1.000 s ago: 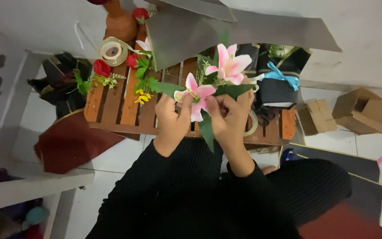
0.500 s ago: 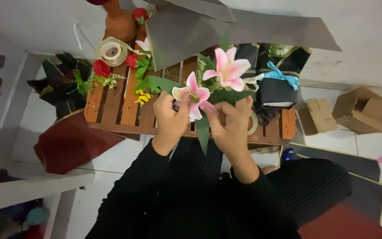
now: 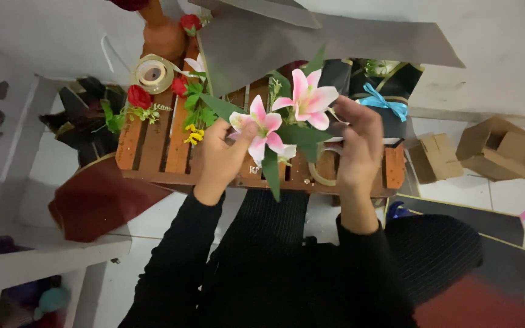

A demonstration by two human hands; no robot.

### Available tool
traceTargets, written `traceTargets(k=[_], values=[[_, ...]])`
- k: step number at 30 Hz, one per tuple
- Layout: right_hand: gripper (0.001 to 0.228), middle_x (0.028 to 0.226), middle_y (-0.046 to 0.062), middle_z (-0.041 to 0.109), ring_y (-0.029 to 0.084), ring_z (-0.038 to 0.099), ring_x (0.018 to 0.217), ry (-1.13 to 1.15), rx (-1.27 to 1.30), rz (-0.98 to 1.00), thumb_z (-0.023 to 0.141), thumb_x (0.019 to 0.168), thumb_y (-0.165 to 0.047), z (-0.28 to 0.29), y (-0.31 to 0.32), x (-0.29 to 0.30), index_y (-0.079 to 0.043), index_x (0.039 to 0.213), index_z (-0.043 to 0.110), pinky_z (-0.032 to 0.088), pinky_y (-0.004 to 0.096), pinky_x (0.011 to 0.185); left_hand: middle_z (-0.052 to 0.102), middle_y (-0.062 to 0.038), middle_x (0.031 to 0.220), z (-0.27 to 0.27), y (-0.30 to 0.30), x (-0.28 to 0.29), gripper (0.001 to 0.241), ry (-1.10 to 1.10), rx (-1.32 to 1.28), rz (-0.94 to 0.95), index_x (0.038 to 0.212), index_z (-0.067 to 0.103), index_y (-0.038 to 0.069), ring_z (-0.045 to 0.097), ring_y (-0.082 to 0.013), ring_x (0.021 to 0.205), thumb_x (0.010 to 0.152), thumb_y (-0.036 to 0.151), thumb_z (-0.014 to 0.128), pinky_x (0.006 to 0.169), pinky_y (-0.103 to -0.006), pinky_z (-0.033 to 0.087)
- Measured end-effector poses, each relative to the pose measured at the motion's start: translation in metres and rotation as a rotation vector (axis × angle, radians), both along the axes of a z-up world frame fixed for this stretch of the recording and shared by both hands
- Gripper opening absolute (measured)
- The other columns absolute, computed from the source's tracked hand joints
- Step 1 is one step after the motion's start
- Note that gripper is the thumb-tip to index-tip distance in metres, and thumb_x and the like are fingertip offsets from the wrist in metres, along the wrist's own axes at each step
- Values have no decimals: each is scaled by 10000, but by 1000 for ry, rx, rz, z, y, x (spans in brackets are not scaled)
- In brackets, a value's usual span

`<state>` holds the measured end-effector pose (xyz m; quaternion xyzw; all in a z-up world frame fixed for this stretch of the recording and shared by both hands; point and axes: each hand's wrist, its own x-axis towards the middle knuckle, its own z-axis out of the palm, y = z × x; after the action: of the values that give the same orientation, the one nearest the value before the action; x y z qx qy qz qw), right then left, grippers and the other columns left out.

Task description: Adding artificial lilies and other floral elements to an arrangement on a wooden crate.

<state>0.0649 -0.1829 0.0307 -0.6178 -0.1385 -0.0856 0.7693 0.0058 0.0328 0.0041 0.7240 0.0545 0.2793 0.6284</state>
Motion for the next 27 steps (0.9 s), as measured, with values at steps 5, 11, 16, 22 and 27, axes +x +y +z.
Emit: traceTargets(k=[5,11,16,22,27], values=[[471,1393,247,600,324,522,1327,-112,-201,221,617,932,6,-52,16,21,7,1401,577,461,530,1070,658,57,802,4,5,1,197,14,-262,-102,881,707,105,618,-32,801,902,269,815,732,-232,531],[327,871,158,735,220,686,853,-206,-105,314,865,681,-42,-73,30,15,-23,980,734,565,422,775,640,76,796,-9,0,-8,199,-121,-428,-228,842,598,144,601,-9,826,1021,185,675,822,-196,490],[484,1157,104,674,214,675,967,62,-154,368,704,846,-188,-108,33,19,-40,1290,579,574,326,866,674,-110,1160,-45,-3,-9,351,-250,-559,-332,1043,614,98,610,-204,1181,1087,402,446,1011,-321,449],[525,1030,138,735,286,721,864,-385,-614,10,847,665,-176,-118,26,11,-10,1128,663,562,373,727,636,-333,1211,-66,-24,-5,215,-190,-271,-146,1160,641,1,458,-409,1277,1014,159,647,1121,-479,418],[254,913,260,719,237,554,1099,147,-167,138,755,850,45,-95,20,5,80,1086,667,501,440,932,451,-375,1468,-136,-18,9,412,-127,-209,-349,1436,379,-241,360,-343,1456,1043,-120,413,1305,-379,158]])
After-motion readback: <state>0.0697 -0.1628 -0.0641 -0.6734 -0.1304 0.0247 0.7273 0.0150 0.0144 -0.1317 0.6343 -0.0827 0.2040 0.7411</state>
